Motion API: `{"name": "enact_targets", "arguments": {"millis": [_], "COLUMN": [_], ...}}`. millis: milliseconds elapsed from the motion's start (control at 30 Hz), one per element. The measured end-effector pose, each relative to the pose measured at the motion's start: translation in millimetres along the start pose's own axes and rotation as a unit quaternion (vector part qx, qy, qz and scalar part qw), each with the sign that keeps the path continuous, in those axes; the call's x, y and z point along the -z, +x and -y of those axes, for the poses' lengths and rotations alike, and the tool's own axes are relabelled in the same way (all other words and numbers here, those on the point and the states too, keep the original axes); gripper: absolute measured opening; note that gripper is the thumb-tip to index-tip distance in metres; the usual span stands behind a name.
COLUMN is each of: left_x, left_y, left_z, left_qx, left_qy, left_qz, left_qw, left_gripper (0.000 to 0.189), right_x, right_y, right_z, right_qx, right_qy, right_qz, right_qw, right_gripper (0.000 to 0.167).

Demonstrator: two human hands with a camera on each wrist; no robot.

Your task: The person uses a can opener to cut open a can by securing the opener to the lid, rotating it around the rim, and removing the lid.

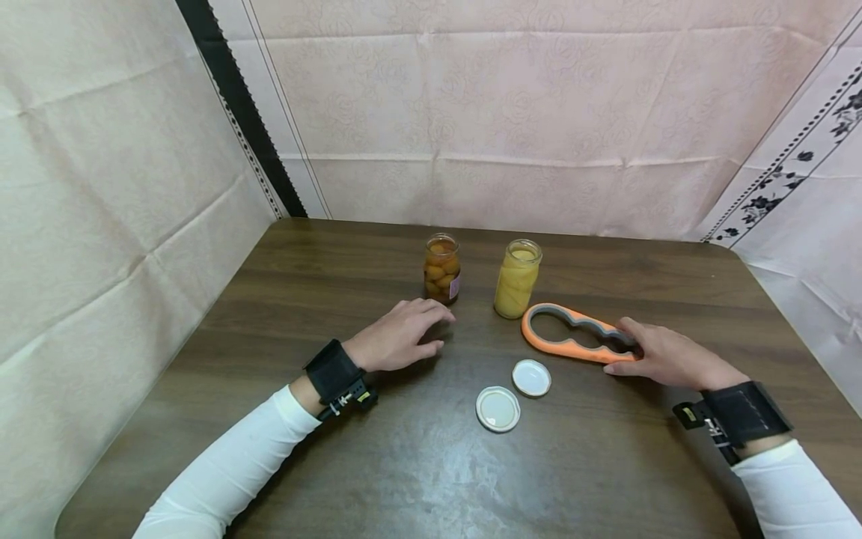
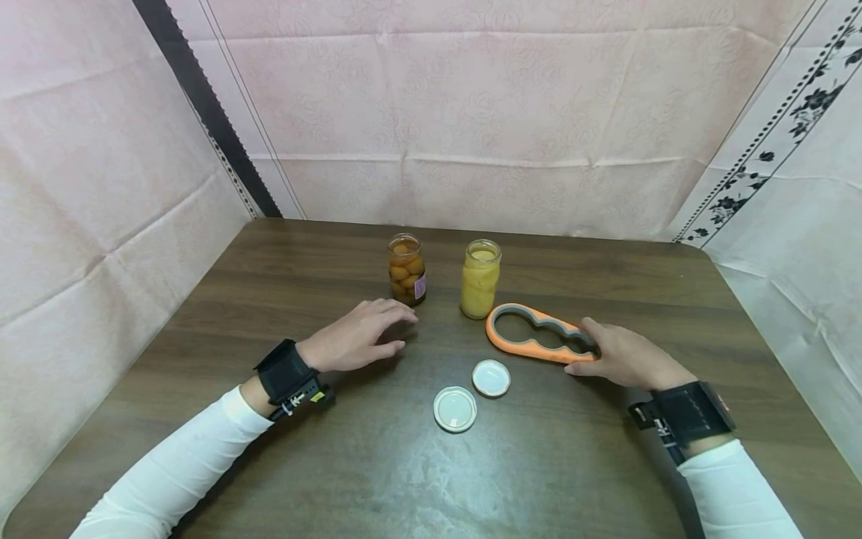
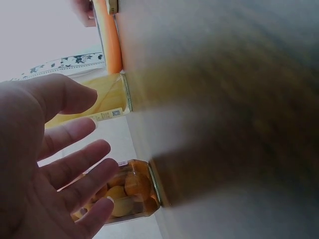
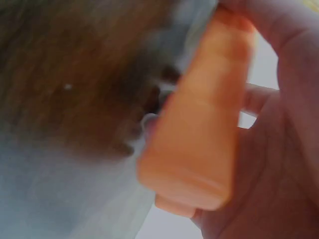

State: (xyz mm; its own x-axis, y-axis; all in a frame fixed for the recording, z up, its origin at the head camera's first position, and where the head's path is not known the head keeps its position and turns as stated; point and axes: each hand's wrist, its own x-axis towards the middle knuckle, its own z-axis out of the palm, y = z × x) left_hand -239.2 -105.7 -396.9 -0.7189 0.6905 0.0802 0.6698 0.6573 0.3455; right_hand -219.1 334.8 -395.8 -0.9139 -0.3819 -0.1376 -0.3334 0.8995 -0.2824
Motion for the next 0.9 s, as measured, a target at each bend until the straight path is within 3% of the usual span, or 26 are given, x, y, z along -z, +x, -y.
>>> {"name": "enact_targets", "arguments": {"millis": [233,700,900], "left_x": [-1.2,-0.6,-0.4], "left_y": [-0.8,0.0,-0.7], "left_z": [1.9,2.8,0.9], "left_qx": [0.002,0.003,0.004], "left_qy": [-0.008,-0.007,0.006], "left_qz": [0.005,0.011,-0.002], "left_qw": [1.0000,0.9999,1.0000], "left_gripper": [0.042,0.041,0.042], "right_x": [3.2,3.5,4.2], "right_y": [-1.1,-1.0,-0.7], "right_z": [-0.5,-4.2,-3.1], "right_qx": [0.016,0.019,0.007], "right_qy": [-0.021,-0.026,-0.027], "right_qz": [-0.009,-0.015,-0.009], "right_qw": [0.9996,0.9994,0.9996], "right_gripper": [0.084,0.072,0.072]}}
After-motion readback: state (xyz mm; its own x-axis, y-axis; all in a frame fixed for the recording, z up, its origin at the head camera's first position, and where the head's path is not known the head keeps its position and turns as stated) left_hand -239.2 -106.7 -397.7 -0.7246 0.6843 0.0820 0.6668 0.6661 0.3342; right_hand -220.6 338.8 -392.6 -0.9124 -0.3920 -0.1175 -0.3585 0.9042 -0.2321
